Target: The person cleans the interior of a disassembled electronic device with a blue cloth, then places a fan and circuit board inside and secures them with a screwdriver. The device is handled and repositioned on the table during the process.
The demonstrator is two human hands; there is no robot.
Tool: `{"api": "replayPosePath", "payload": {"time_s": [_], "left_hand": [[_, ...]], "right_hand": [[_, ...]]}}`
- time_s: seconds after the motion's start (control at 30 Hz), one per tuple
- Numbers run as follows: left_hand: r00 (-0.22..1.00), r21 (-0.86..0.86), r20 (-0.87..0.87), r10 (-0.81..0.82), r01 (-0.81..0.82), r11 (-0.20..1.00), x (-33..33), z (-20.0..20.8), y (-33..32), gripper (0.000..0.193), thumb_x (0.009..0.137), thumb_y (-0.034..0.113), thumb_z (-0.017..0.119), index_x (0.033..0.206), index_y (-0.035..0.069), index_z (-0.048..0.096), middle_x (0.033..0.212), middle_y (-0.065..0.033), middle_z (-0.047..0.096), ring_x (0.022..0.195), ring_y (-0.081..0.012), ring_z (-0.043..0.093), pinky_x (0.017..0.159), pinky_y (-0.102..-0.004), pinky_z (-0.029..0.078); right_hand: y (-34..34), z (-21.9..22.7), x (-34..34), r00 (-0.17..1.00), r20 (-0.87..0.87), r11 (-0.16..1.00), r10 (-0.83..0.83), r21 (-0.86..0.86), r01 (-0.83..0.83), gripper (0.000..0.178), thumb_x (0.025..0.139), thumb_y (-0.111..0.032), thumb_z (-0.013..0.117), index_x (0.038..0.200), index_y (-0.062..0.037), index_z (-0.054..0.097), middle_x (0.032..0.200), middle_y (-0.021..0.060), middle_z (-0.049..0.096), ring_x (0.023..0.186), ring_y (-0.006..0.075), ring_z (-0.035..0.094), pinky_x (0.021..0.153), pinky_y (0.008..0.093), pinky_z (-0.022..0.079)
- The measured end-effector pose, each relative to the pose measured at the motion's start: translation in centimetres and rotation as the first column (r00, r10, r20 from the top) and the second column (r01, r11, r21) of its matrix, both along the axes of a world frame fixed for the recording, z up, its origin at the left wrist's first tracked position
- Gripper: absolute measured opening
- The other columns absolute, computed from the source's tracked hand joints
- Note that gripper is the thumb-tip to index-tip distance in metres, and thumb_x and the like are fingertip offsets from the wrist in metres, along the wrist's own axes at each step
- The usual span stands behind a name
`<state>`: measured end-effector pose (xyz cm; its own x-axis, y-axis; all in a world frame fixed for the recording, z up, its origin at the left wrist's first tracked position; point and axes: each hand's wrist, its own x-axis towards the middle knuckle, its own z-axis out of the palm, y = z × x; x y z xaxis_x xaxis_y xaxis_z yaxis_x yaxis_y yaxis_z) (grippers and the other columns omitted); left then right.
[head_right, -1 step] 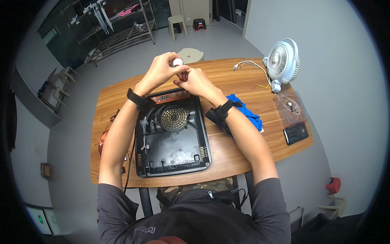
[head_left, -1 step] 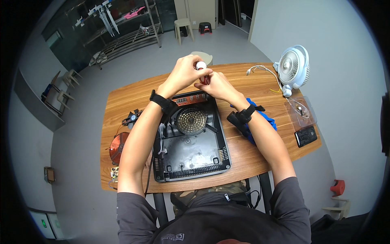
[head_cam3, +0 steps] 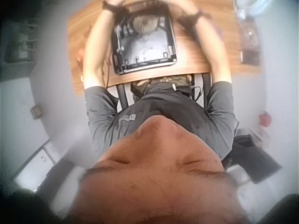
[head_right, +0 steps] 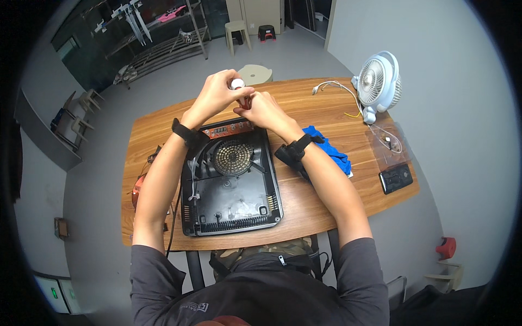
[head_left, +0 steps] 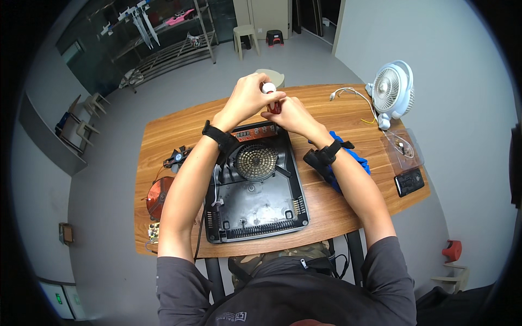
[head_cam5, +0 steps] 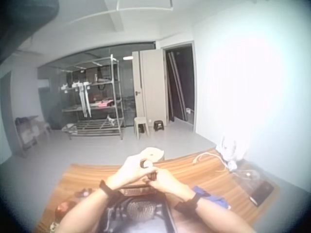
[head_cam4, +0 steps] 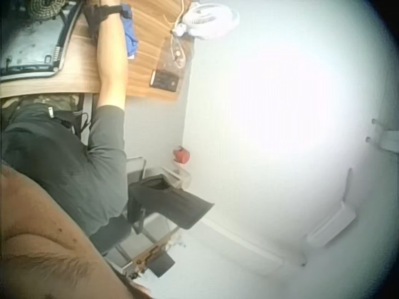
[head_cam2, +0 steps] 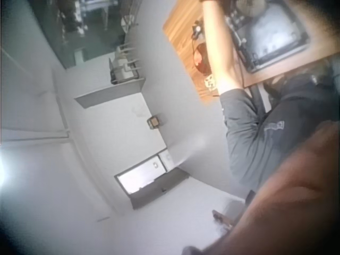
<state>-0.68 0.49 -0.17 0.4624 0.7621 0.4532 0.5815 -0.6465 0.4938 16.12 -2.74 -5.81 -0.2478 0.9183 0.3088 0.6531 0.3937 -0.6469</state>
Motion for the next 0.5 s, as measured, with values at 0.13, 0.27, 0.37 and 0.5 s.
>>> {"api": "replayPosePath", "payload": {"time_s": [0.13,0.27,0.37,0.5], "left_hand": [[0.973,-0.012,-0.105,0.207,-0.209,0.978,1.3,1.4,-1.8,0.052,0.084,0.046,0.078,0.090,-0.005,0.071,0.088,-0.0195,0.072,0.077,-0.0265,0.071,0.070,-0.0371,0.055],[0.994,0.122,0.059,0.089,-0.095,0.988,1.1,-0.2,-0.8,0.052,0.083,0.045,0.079,0.101,-0.003,0.071,0.089,-0.0184,0.073,0.075,-0.0272,0.071,0.069,-0.0387,0.055],[0.989,0.117,0.090,-0.119,0.108,0.987,0.3,-0.4,-0.5,0.048,0.085,0.038,0.079,0.109,-0.002,0.070,0.089,-0.0164,0.073,0.073,-0.0239,0.071,0.069,-0.0373,0.056],[0.985,0.001,0.103,-0.138,0.138,0.990,0.2,0.2,-1.0,0.041,0.083,0.029,0.082,0.107,-0.002,0.071,0.087,-0.0144,0.073,0.072,-0.0195,0.070,0.069,-0.0337,0.056]], "right_hand": [[0.4,-1.0,0.5,0.996,-0.059,0.995,0.066,0.081,-0.061,0.021,0.080,-0.015,0.071,0.083,0.0023,0.060,0.084,0.0238,0.068,0.086,0.0424,0.068,0.078,0.0471,0.053],[-0.2,-0.5,0.5,0.996,-0.044,0.993,0.078,0.087,-0.074,0.022,0.080,-0.015,0.071,0.089,0.0021,0.060,0.083,0.0227,0.068,0.084,0.0412,0.068,0.077,0.0473,0.053],[-0.5,-0.1,0.5,0.998,-0.041,0.998,0.040,0.056,-0.038,0.023,0.081,-0.016,0.072,0.089,0.0015,0.059,0.083,0.0215,0.068,0.083,0.0402,0.068,0.076,0.0470,0.053],[-0.5,-0.2,0.5,1.000,-0.025,1.000,-0.009,0.007,0.009,0.026,0.083,-0.020,0.074,0.090,0.0014,0.060,0.083,0.0201,0.069,0.084,0.0387,0.068,0.075,0.0462,0.053]]}}
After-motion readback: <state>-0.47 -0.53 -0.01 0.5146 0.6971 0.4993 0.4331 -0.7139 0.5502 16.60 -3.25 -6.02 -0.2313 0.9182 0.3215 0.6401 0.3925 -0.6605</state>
